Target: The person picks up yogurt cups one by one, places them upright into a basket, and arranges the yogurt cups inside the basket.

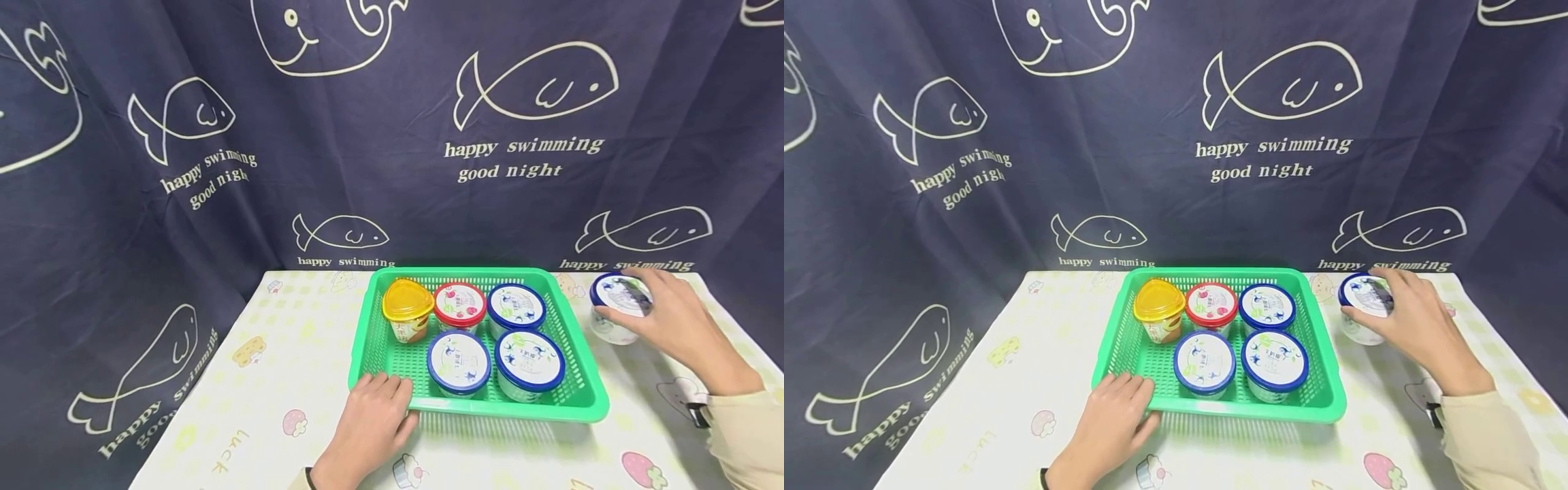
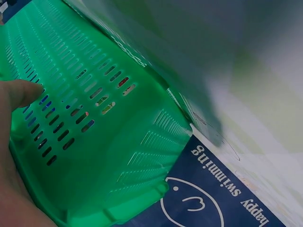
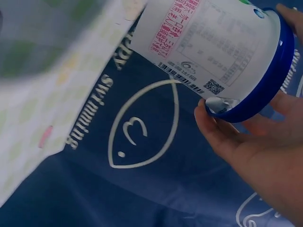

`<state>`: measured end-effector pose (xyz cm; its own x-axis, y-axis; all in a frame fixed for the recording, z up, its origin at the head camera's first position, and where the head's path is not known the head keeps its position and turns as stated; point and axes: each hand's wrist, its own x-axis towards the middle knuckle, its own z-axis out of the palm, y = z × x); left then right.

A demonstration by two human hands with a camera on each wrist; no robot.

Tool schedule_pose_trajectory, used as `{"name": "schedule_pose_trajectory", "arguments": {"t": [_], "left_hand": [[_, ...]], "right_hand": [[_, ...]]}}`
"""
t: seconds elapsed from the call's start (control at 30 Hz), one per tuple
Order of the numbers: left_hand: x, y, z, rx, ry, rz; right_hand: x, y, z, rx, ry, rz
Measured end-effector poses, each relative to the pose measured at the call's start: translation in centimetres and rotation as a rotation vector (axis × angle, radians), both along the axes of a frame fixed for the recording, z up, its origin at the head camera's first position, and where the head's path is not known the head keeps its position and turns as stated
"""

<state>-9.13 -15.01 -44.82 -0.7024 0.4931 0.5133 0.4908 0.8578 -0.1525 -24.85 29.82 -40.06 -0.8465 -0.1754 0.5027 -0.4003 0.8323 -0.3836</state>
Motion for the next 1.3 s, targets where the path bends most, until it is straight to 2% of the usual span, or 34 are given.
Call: {"name": "schedule_pose_trajectory", "arguments": {"t": [0.53,0.67,0.83,1.1,1.3], "left_hand": [[0.2,0.2,0.2,0.0,-0.013,0.02],[0.2,0.2,0.3,0.003,-0.003,0.015],[0.2,0.3,0.3,0.0,-0.004,0.021],[0.2,0.4,0.1,0.001,-0.003,0.03],[0.2,0.4,0.1,-0.005,0.004,0.03]], "right_hand": [[2.9,-2.6,3.7,0.022,0.133,0.032],[3.7,-3.7,4.7,0.016,0.187,0.068],[4.5,-5.9,5.8,-0.005,0.198,0.117],[4.1,-9.7,6.9,0.0,0.225,0.226],[4.1,-12.2,7.2,0.031,0.198,0.262]]}}
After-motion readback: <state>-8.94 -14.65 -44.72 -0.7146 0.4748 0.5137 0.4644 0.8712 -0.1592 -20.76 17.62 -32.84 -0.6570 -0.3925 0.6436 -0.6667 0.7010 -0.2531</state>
